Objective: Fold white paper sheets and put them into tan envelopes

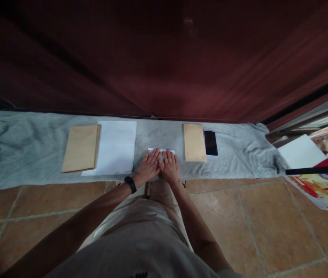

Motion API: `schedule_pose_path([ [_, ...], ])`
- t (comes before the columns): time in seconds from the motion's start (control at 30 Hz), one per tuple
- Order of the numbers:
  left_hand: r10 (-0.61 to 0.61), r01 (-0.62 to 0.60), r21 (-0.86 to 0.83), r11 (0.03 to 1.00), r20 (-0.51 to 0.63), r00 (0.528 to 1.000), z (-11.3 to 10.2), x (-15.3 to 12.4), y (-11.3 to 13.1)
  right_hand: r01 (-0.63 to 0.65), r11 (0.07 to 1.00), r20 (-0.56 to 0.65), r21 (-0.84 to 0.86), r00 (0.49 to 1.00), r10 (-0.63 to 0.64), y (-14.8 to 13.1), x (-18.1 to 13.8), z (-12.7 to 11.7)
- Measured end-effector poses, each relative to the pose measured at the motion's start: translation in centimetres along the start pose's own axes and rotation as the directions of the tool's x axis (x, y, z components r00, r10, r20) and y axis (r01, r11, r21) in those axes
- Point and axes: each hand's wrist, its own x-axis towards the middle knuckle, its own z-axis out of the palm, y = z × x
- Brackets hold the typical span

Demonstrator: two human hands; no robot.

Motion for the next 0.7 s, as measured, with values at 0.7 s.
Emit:
schedule_pose_path([
  [0.7, -0.042, 0.042, -0.033, 0.999, -0.015, 0.999, 0.0, -0.3, -0.3, -0.045, 0.999, -0.098, -0.029, 0.994, 0.042, 2.0, -1.2, 0.4],
])
